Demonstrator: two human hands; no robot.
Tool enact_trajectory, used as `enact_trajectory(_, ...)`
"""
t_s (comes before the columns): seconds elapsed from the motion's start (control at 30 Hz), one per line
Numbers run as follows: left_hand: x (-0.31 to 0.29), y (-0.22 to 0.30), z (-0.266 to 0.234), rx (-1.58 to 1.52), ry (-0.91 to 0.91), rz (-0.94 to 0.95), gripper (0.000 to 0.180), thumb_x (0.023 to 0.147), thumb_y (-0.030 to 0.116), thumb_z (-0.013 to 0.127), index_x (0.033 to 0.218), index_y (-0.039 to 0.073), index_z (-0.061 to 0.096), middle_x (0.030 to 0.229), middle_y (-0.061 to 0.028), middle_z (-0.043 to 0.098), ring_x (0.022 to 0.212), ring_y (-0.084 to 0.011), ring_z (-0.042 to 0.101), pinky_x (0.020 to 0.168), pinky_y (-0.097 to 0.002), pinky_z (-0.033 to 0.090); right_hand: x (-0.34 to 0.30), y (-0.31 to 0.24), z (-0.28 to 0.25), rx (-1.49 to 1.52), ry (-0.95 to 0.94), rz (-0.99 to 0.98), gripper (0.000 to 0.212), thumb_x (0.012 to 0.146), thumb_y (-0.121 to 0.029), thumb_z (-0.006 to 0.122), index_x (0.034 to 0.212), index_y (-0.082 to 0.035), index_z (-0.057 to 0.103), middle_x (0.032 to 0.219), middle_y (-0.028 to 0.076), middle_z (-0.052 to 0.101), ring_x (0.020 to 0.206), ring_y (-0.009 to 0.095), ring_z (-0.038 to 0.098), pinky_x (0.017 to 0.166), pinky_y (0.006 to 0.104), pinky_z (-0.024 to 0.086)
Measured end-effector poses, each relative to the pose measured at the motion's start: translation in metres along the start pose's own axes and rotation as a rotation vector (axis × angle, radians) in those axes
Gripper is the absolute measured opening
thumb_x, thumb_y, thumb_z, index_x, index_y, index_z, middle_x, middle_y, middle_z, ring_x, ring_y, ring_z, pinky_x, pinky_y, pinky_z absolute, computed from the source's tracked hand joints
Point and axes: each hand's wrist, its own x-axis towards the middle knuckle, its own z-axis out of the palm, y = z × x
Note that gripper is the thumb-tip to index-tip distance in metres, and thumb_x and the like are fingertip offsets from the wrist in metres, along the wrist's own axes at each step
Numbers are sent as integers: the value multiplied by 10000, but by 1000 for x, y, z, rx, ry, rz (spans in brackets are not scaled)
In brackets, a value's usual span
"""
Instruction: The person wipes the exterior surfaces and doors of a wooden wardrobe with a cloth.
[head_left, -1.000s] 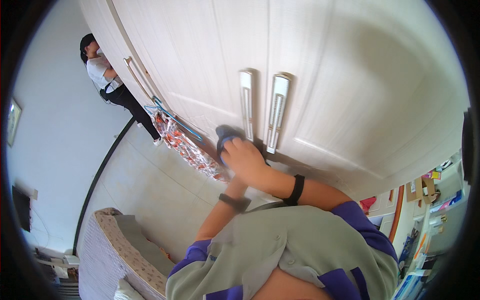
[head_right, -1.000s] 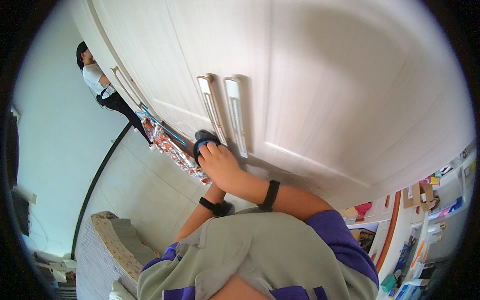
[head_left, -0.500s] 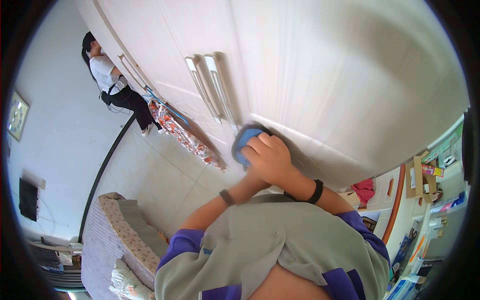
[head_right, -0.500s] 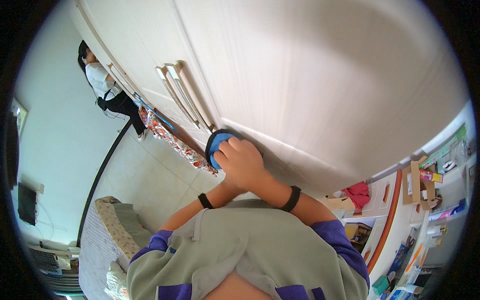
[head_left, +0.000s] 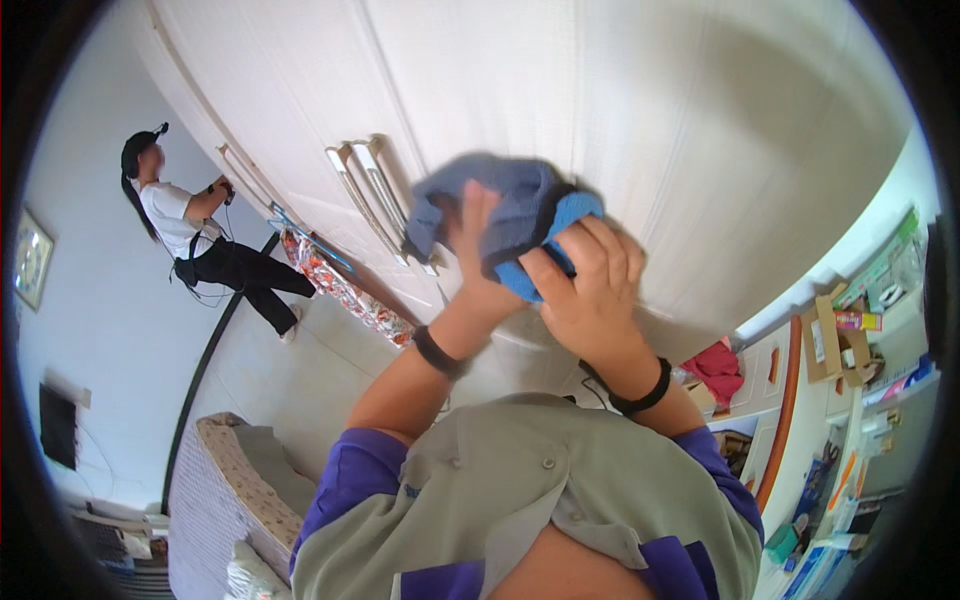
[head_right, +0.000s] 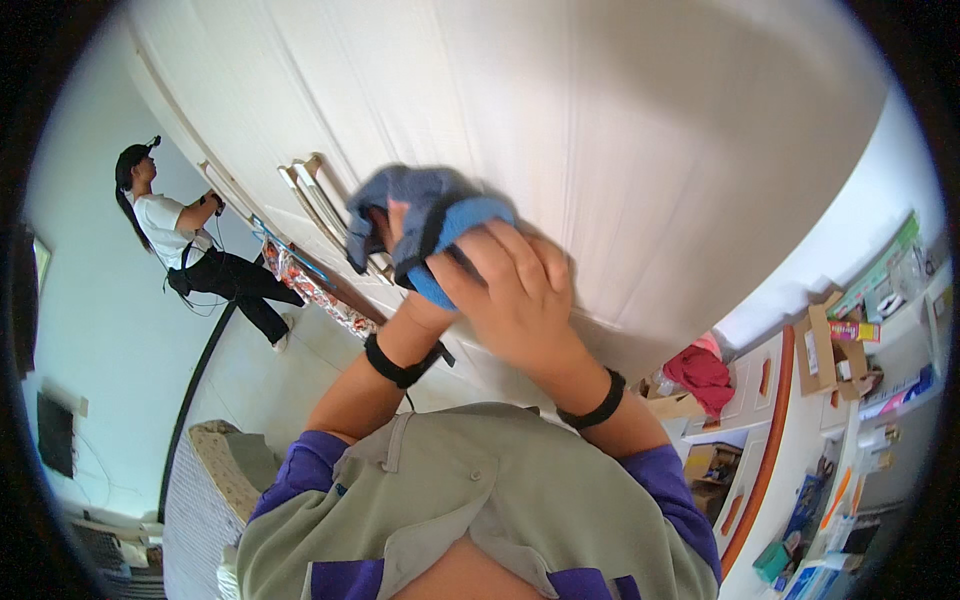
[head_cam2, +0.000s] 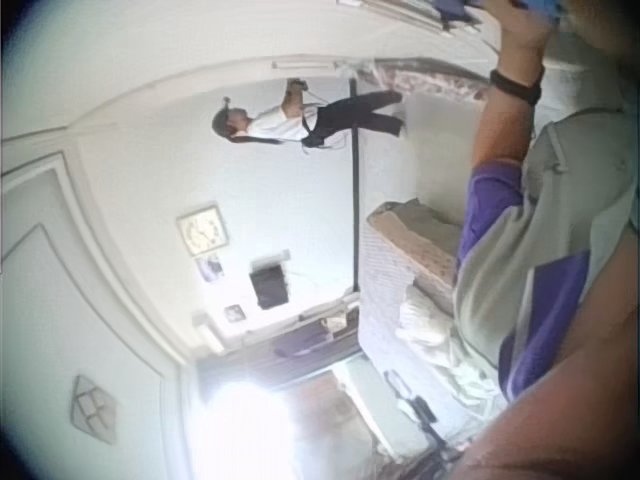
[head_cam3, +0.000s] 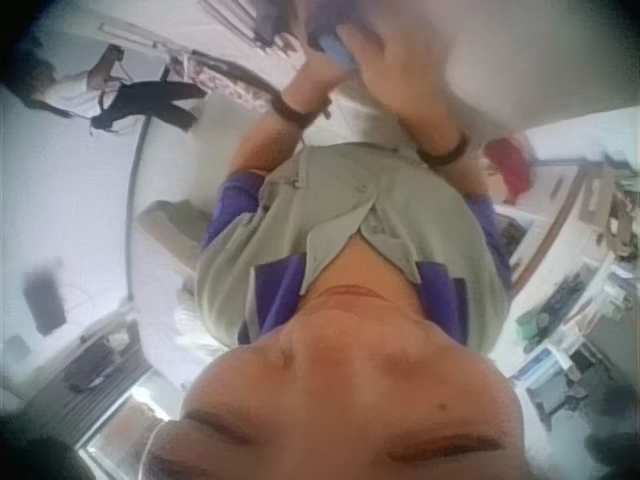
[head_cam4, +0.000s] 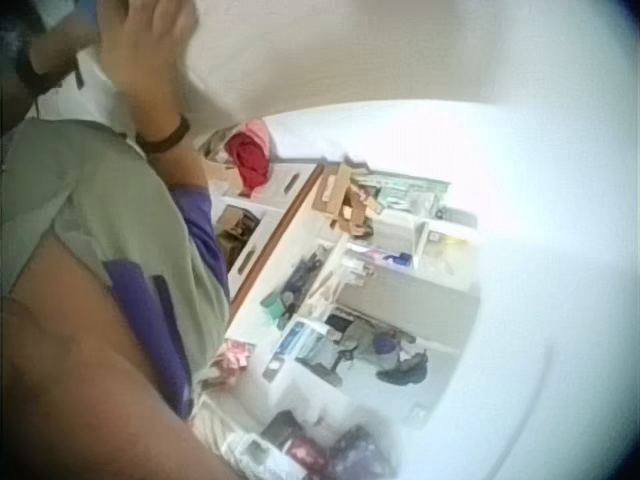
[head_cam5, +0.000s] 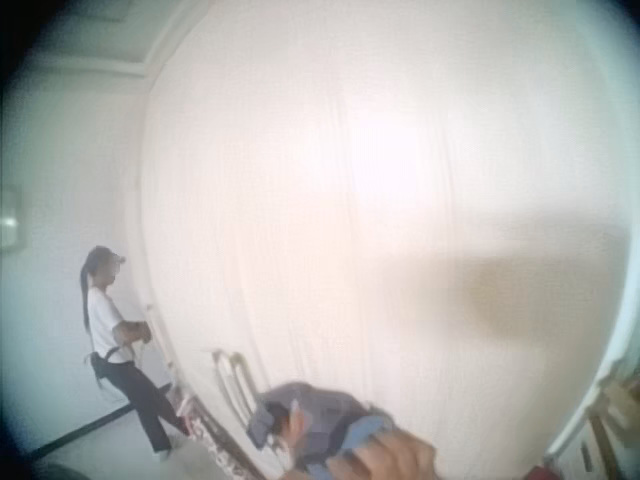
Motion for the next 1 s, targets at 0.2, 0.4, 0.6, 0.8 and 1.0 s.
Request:
enact_trajectory(0.2,-9,6,-22,-115,-145,45,450,781,204,589,1170,-4,502,1274,-164,444,1196,-371,383,1013,-430,286,-34,-14,13,41,9,78,178,648,-180,664,824,-211,662,1032,0,523,987,208,489,808,345,354)
enact_trajectory(0.4,82,9,-74,-51,189,164,537,777,294,587,1242,52,471,1372,-238,303,1269,-449,246,1018,-477,246,40,-10,-6,57,52,124,251,699,-133,605,946,-174,623,1106,55,506,1044,239,480,837,361,294)
enact_trajectory(0.6,63,23,-30,159,253,-21,349,832,251,525,1129,67,535,1325,-228,333,1230,-502,261,1002,-564,240,10,-5,-8,68,27,139,212,630,-151,660,840,-147,632,1082,55,529,1002,224,489,783,354,306)
enact_trajectory(0.8,66,16,-44,-93,237,-90,354,818,219,557,1146,88,525,1360,-253,298,1228,-504,269,984,-512,290,23,-6,-6,59,28,139,190,608,-162,668,792,-164,623,1015,44,553,910,211,518,721,341,312)
enact_trajectory(1.0,99,13,-60,33,239,106,320,796,216,542,1098,113,561,1359,-324,255,1233,-560,205,960,-559,280,38,6,-15,-67,-2,215,198,572,-211,679,752,-201,596,902,35,562,839,218,533,623,316,288)
